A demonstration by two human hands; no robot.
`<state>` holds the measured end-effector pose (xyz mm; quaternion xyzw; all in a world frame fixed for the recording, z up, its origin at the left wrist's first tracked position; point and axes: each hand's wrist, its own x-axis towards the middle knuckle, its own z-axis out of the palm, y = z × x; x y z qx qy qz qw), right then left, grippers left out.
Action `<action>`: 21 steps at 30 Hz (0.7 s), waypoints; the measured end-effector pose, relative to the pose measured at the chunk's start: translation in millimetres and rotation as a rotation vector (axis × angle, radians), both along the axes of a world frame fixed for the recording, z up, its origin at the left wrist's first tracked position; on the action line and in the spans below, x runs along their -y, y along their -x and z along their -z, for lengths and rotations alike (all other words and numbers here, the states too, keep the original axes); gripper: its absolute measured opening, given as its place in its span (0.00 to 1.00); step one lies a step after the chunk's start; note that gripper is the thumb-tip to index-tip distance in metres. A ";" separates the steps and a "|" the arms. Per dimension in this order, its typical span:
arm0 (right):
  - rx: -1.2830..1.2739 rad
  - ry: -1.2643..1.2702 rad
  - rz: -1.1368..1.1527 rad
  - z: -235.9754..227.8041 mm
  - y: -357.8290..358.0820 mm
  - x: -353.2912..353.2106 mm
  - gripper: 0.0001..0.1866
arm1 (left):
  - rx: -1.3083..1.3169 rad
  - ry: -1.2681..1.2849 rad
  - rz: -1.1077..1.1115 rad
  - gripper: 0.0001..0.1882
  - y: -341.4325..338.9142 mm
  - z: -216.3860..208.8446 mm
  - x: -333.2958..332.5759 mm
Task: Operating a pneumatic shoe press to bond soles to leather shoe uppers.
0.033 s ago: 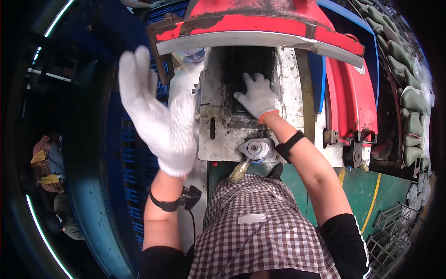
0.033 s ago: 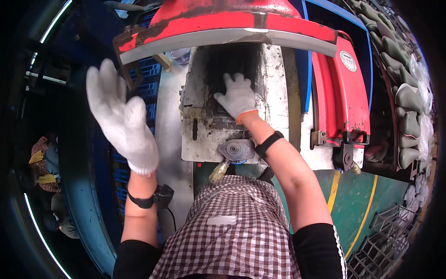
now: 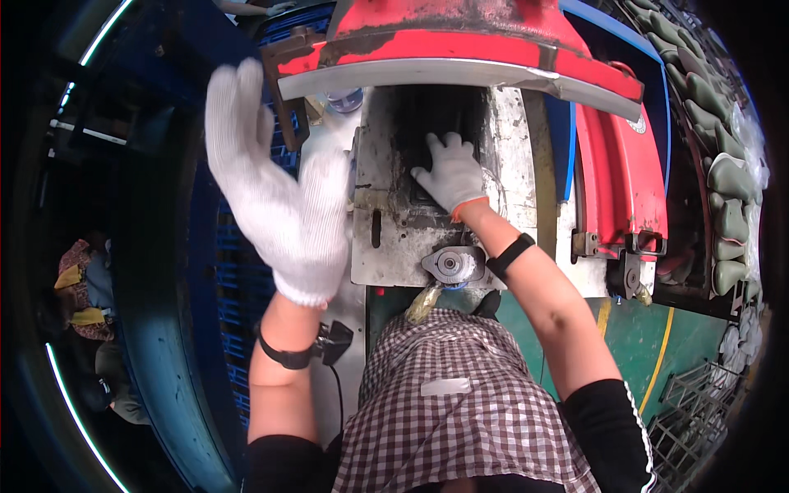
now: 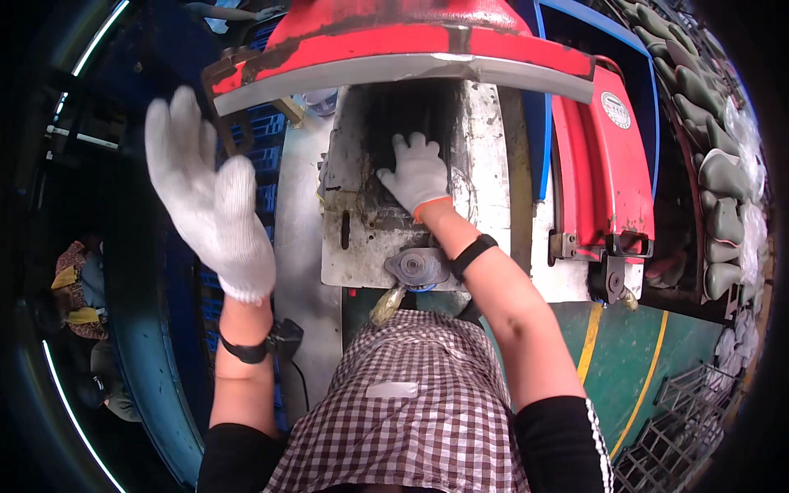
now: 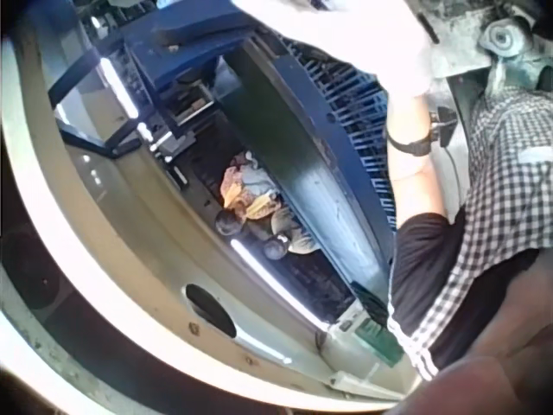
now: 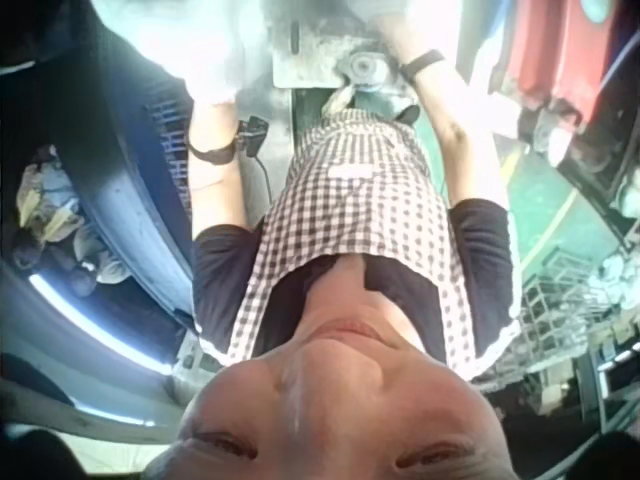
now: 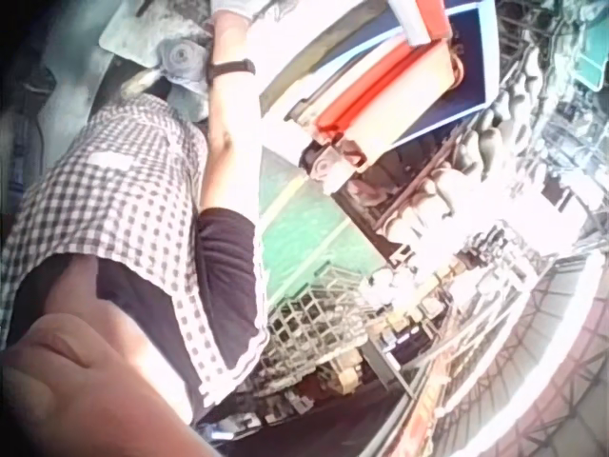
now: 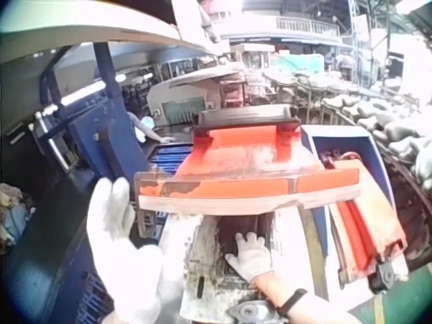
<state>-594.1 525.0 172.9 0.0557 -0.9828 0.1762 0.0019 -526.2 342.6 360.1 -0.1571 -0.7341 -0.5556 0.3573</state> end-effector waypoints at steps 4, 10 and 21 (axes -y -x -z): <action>-0.001 0.014 -0.003 -2.8 -3.6 8.8 0.41 | -0.335 0.463 -0.109 0.30 56.4 -65.0 -6.0; 0.037 0.105 0.013 -4.9 -4.8 -6.8 0.43 | -0.356 0.997 -0.040 0.22 117.3 -121.7 -69.7; 0.535 1.082 0.176 9.8 -191.9 -119.4 0.15 | 0.360 1.196 0.461 0.29 91.1 -106.9 -80.8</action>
